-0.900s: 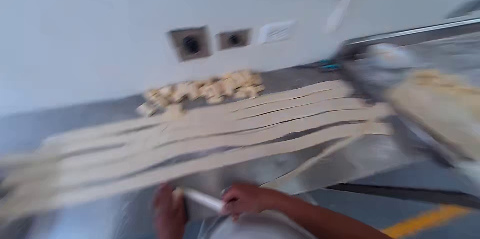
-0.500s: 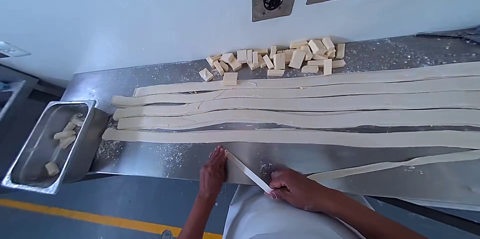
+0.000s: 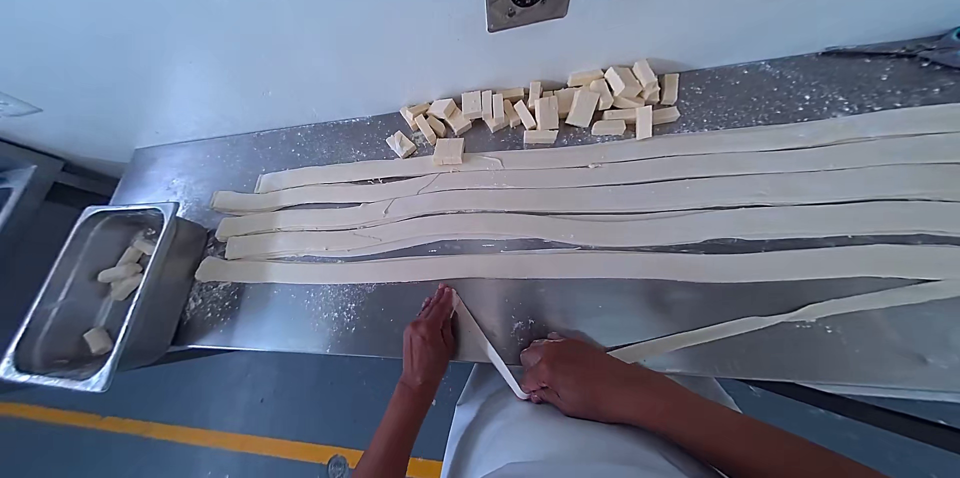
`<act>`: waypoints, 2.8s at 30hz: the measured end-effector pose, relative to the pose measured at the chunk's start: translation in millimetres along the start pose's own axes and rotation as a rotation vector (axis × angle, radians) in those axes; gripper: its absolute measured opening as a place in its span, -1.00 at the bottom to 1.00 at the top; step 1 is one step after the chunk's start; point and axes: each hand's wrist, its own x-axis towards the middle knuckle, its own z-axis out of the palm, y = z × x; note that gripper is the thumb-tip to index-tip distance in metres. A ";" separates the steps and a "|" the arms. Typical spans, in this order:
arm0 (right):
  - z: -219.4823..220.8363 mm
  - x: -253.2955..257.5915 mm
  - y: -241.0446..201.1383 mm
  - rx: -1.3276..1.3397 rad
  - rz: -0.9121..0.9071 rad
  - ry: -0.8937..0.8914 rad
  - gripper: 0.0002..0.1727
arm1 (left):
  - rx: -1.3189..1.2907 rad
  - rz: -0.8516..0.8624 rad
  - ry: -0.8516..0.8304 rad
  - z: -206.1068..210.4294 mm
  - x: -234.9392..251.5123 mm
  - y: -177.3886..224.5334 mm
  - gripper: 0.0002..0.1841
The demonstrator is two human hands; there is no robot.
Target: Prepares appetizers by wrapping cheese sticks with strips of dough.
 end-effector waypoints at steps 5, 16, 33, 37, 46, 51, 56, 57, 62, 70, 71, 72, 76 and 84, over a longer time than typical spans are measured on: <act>0.8 -0.3 2.0 0.021 -0.054 0.050 -0.68 | -0.026 -0.016 0.070 14.9 1.9 2.4 -0.67; 11.1 -1.3 6.9 0.252 -0.088 0.286 -0.64 | -0.079 0.085 0.004 12.5 -2.1 -1.6 -0.66; 7.3 -3.2 5.0 0.304 -0.069 0.263 -0.67 | -0.070 0.114 0.087 31.5 0.7 4.2 -0.70; 5.9 -6.5 5.3 0.341 -0.053 0.248 -0.67 | -0.021 0.192 0.031 27.4 -1.2 0.7 -0.67; 4.4 -2.5 4.0 0.341 -0.053 0.219 -0.69 | -0.100 0.135 0.075 34.1 -1.2 -0.2 -0.67; 6.0 -3.7 5.5 0.349 -0.050 0.240 -0.70 | -0.069 0.223 0.010 26.2 -1.0 -6.3 -0.67; 7.2 -1.1 3.8 0.389 -0.017 0.245 -0.69 | -0.132 0.162 0.010 28.0 -2.5 -3.2 -0.58; 6.7 -1.7 3.2 0.393 -0.004 0.243 -0.69 | -0.130 0.167 0.016 32.4 -3.6 -1.5 -0.56; 9.2 -4.9 4.7 0.374 0.127 0.288 -0.65 | -0.113 0.158 0.052 28.8 -0.3 -7.7 -0.69; 12.6 -1.3 8.9 0.532 0.256 0.256 -0.64 | -0.122 0.140 0.002 31.7 -10.7 2.4 -0.50; 13.0 -1.3 9.9 0.539 0.266 0.256 -0.64 | -0.123 0.150 0.004 36.3 -12.1 4.7 -0.52; 13.7 -0.9 10.6 0.546 0.279 0.254 -0.65 | -0.129 0.157 0.008 38.3 -12.0 6.9 -0.57; 17.0 0.8 14.2 0.587 0.362 0.299 -0.64 | -0.388 -0.124 0.006 17.8 7.5 13.0 -0.65; 2.7 -2.8 16.6 0.696 0.420 0.457 -0.70 | -1.249 -0.977 0.027 -30.9 40.8 20.6 -0.70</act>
